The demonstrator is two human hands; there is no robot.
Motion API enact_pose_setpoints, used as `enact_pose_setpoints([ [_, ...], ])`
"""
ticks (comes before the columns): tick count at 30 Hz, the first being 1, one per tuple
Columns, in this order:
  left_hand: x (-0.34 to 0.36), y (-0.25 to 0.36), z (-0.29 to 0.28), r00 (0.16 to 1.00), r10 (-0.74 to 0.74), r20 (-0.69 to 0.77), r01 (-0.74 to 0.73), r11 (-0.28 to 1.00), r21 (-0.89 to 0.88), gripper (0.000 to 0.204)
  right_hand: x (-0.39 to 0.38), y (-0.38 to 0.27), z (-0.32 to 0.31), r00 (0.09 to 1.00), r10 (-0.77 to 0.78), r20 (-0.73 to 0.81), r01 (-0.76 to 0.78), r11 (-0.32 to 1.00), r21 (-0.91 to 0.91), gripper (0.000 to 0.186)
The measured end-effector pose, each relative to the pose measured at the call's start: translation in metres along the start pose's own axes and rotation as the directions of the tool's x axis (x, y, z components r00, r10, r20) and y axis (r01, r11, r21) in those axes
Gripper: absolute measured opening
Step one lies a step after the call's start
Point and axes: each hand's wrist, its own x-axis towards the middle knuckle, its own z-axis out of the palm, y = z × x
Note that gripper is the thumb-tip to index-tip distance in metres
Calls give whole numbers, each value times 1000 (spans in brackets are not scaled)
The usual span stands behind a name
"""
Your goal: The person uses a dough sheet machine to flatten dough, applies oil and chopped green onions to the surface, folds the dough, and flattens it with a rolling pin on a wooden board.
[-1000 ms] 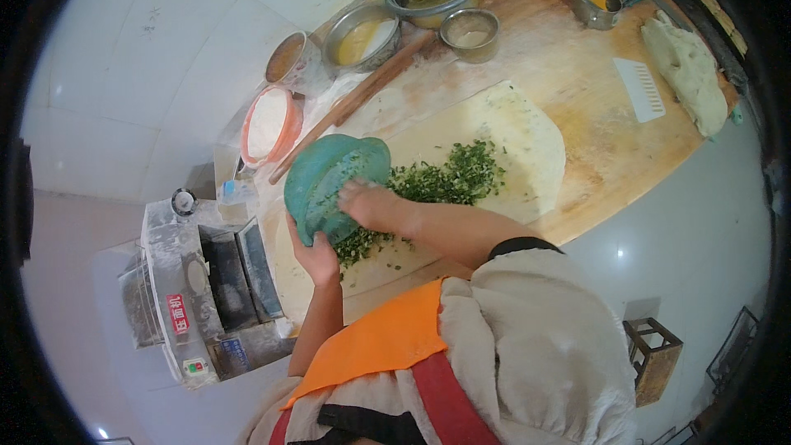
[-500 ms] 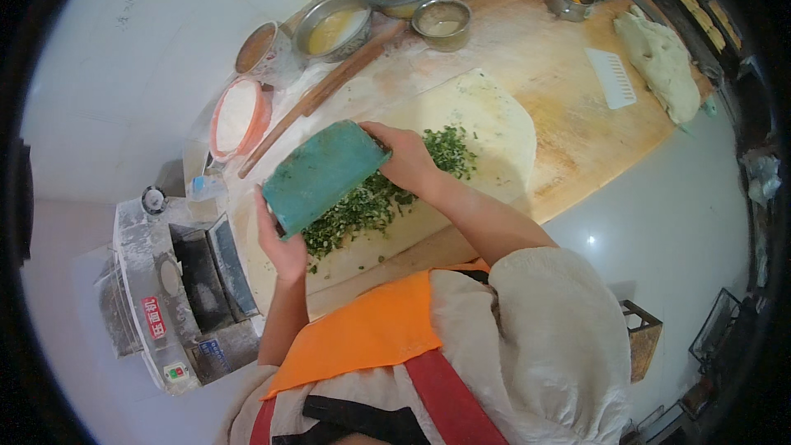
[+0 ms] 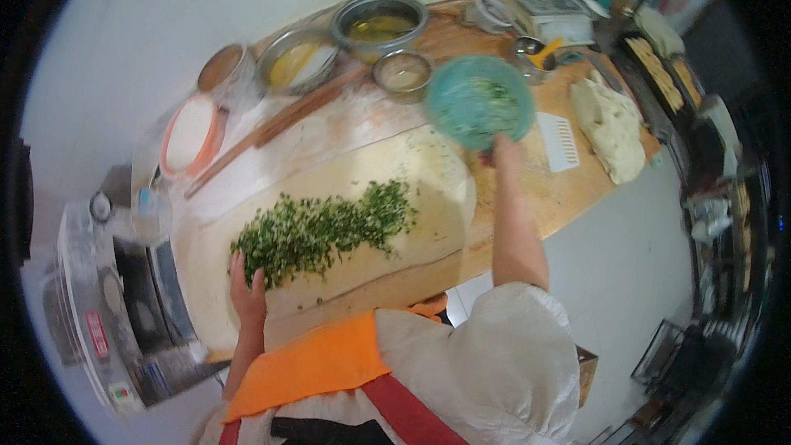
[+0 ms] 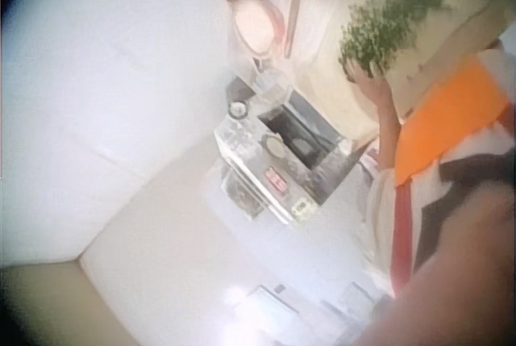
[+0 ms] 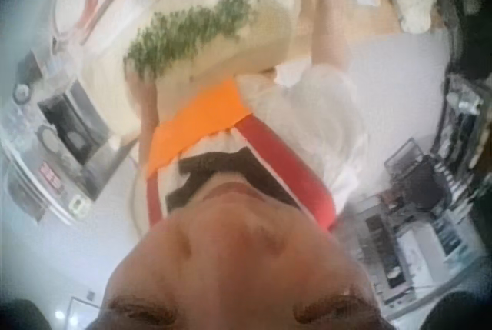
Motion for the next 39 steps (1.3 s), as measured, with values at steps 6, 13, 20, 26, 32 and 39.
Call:
enact_pose_setpoints([
  [6, 16, -1, 35, 981, 120, 152, -146, 974, 175, 58, 45, -22, 31, 933, -297, 202, 296, 954, 38, 40],
  [13, 54, 60, 78, 882, 296, 368, -353, 931, 96, 58, -190, 88, 148, -88, -433, 897, 996, -68, 65, 48],
  [20, 49, 18, 71, 877, 243, 414, -366, 897, 249, 62, -162, 79, 135, 84, -268, 960, 919, -351, -179, 48],
  [26, 31, -39, 32, 918, 112, 381, -239, 921, 307, 69, -138, 73, 119, 342, -462, 818, 872, -169, -460, 55],
  [32, 27, -96, -4, 944, -5, 329, -142, 896, 420, 62, -238, 110, 190, 215, -293, 931, 970, -45, -238, 65],
  [39, 29, -154, -38, 979, -26, 203, -75, 878, 472, 55, -328, 154, 295, -15, -151, 988, 995, -103, -1, 71],
])
